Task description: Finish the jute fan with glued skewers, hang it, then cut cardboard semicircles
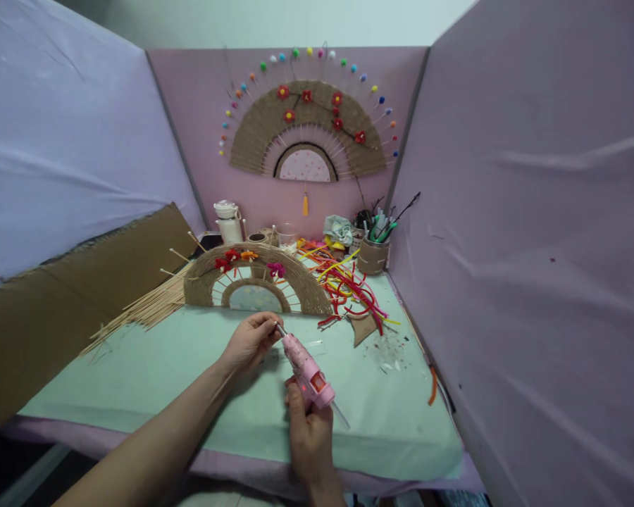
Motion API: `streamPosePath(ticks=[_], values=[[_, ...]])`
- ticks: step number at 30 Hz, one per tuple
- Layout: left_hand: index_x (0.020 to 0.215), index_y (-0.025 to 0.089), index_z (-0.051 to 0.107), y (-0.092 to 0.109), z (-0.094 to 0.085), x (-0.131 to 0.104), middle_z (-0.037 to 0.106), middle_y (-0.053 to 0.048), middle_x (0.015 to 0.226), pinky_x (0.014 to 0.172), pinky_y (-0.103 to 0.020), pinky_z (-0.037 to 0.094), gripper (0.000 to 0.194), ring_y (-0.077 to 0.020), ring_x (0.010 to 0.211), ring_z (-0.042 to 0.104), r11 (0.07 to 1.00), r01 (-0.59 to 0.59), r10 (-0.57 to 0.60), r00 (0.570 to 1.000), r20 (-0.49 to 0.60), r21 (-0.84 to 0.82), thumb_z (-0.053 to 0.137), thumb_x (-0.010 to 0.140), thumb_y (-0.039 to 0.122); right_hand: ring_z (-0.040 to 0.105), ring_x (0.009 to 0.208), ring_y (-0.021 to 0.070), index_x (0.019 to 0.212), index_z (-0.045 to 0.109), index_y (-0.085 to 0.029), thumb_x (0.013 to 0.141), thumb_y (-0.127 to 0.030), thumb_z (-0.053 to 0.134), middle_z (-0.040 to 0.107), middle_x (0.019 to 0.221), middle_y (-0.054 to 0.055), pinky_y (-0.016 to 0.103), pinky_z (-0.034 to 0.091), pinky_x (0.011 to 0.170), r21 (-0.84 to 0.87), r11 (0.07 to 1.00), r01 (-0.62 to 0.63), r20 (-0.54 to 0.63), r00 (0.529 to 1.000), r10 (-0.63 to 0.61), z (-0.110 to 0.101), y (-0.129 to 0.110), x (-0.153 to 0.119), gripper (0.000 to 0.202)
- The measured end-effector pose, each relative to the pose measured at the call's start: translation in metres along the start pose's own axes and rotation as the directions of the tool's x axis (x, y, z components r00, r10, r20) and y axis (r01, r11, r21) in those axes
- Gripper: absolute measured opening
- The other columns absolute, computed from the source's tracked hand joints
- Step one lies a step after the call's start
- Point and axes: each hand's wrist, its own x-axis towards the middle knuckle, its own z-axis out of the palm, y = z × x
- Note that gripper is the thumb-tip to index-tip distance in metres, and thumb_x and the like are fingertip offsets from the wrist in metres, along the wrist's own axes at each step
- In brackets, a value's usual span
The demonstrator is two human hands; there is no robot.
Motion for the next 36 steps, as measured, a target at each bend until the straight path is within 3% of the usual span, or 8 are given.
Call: streamPosePath(ticks=[14, 36], values=[[0.066, 0.006, 0.066, -0.0005, 0.0035, -0.0019, 0.060, -0.001, 0.063, 0.056, -0.013, 0.047, 0.033, -0.0043, 0.055, 0.053, 0.982, 0.094, -0.096, 0.995, -0.007, -0.163, 0.090, 0.055, 0.026, 0.056, 0.060, 0.0161, 0.078, 0.067, -0.015, 0.086, -0.058, 0.055, 0.062, 0.064, 0.004, 0.026, 0.047, 0.057, -0.006, 1.000, -0.026, -0.002, 1.000, 0.026, 0.0017, -0.0018, 0.0003, 0.045], [0.063, 0.011, 0.068, -0.0025, 0.0051, -0.0039, 0.060, 0.001, 0.060, 0.056, -0.016, 0.044, 0.037, -0.0051, 0.055, 0.052, 0.987, 0.091, -0.095, 0.995, -0.027, -0.132, 0.093, 0.044, 0.031, 0.054, 0.057, 0.0147, 0.073, 0.064, -0.016, 0.088, -0.055, 0.054, 0.060, 0.062, 0.003, 0.024, 0.045, 0.054, -0.020, 1.000, -0.023, 0.008, 1.000, 0.023, 0.0026, 0.0025, -0.0001, 0.043]])
